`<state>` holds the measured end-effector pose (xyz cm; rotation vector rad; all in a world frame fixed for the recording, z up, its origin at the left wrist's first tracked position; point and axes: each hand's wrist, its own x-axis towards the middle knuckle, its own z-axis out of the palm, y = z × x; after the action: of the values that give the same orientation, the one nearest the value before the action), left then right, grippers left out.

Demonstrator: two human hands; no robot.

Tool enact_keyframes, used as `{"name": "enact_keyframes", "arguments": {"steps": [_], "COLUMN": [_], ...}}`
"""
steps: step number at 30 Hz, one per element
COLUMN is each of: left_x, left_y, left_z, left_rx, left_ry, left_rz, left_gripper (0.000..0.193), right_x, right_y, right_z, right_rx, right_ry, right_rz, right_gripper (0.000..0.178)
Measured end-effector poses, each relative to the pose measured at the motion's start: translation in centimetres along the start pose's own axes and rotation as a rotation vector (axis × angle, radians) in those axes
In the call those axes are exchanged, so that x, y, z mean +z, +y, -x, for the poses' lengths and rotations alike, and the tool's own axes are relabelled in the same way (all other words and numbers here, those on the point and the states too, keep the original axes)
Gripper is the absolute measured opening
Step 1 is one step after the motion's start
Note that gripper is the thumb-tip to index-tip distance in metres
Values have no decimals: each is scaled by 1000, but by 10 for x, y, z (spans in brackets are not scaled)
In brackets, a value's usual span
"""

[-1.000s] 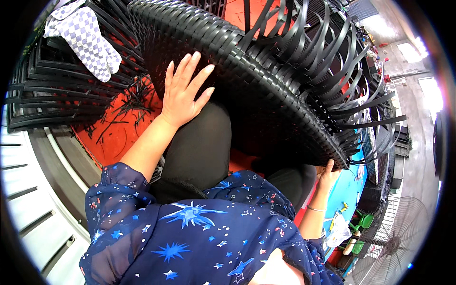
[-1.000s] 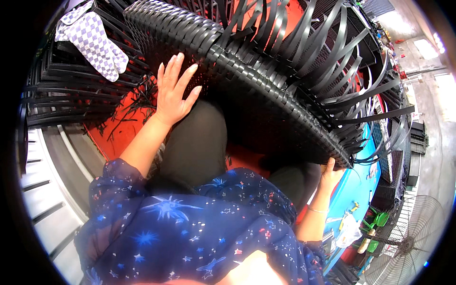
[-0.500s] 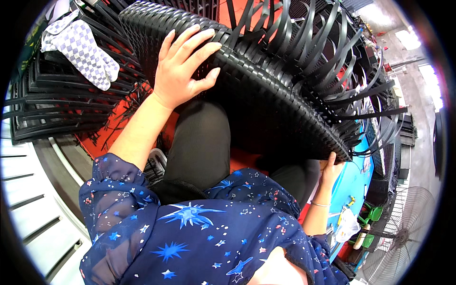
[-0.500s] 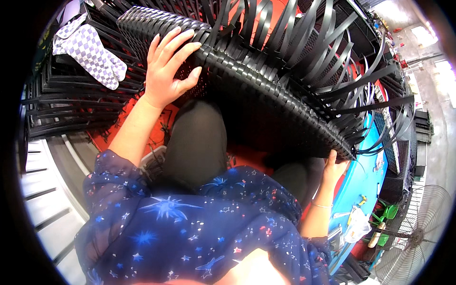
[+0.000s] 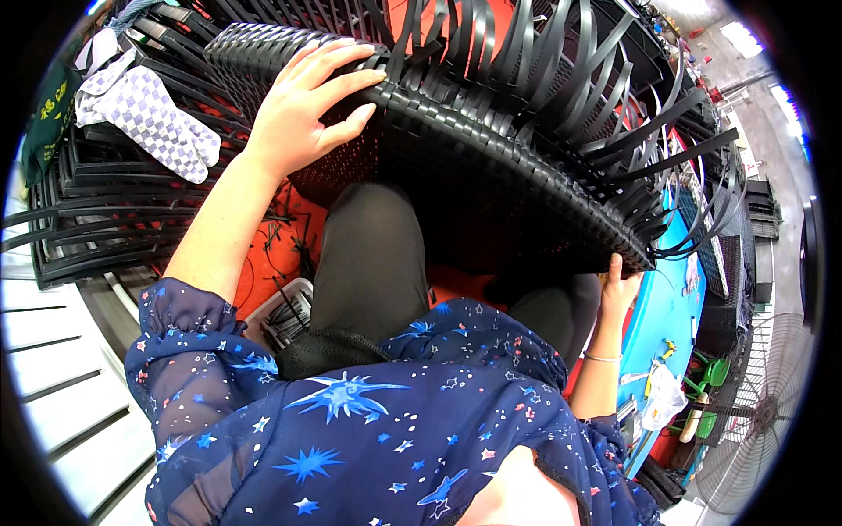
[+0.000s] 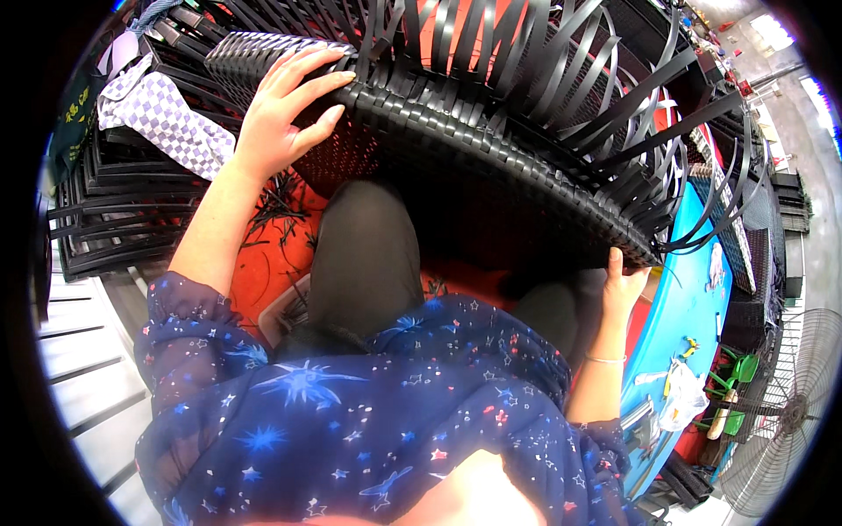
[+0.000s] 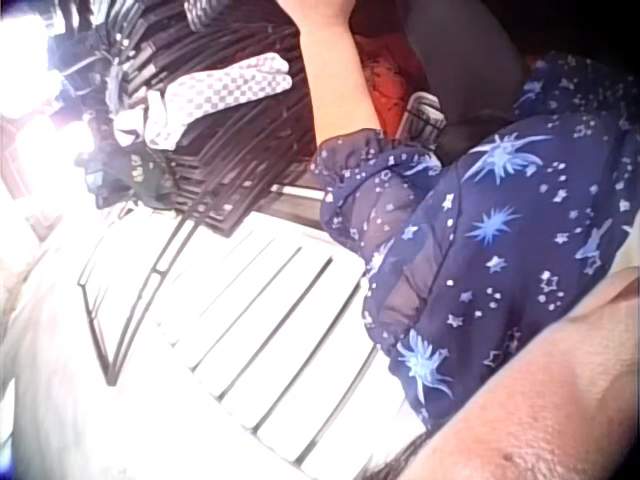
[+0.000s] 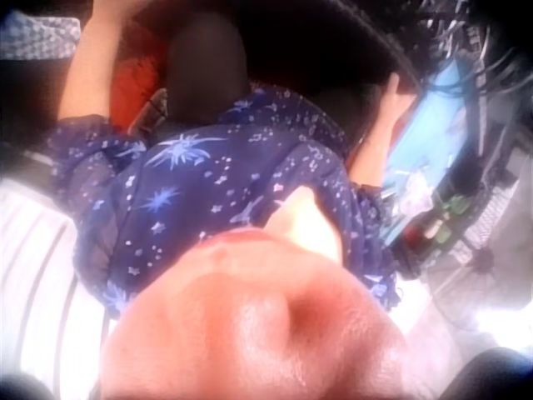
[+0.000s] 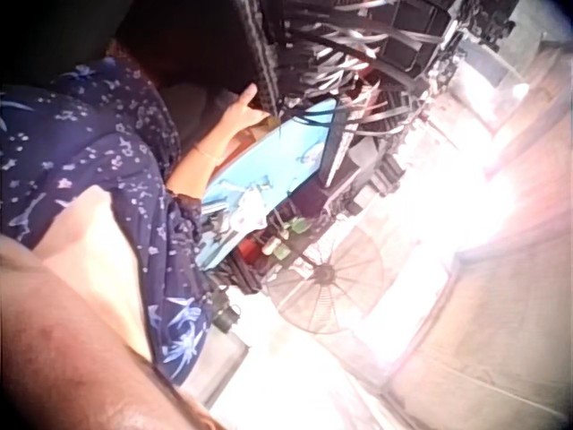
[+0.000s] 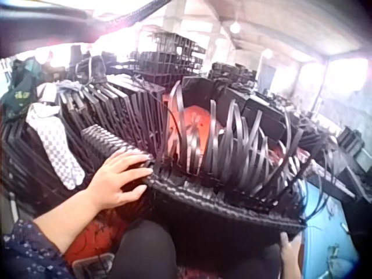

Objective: The person sits on the floor and repairs a black wicker chair using pliers and a hammer. They cut and trim black plastic strips, weave them into the chair frame, and secure the ends by hammering them into place.

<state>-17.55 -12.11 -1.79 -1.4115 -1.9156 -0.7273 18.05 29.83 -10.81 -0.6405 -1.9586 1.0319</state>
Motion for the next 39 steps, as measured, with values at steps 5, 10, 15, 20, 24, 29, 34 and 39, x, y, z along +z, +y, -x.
{"name": "enact_keyframes", "arguments": {"steps": [5,10,15,20,24,29,34,39], "left_x": [11,12,19,20,12,19,44,72], "left_y": [1,9,12,-4,1,-14,-45,-54], "left_z": [2,-6,-12,-15,-42,-62,-64,-89], "left_rx": [-4,-57,-83,-87,-216,-287,-333,-217], "left_ry": [55,96,66,-26,-332,-465,-456,-324], "left_rz": [29,50,-108,-143,-132,-29,-195,-160], "left_gripper": [39,48,51,59,48,49,55,60], "right_x": [-1,1,1,0,-4,-1,10,26], "right_y": [0,-3,0,-4,-12,-27,-25,-22], "right_z": [1,5,0,-1,-7,-21,-39,-86], "right_rx": [-6,6,31,22,49,-54,-5,122], "right_ry": [7,35,15,-5,-31,-72,-8,-15], "right_rz": [-21,-38,-4,3,-67,-281,-222,-83], "right_gripper": [58,62,66,72,69,74,72,74]}}
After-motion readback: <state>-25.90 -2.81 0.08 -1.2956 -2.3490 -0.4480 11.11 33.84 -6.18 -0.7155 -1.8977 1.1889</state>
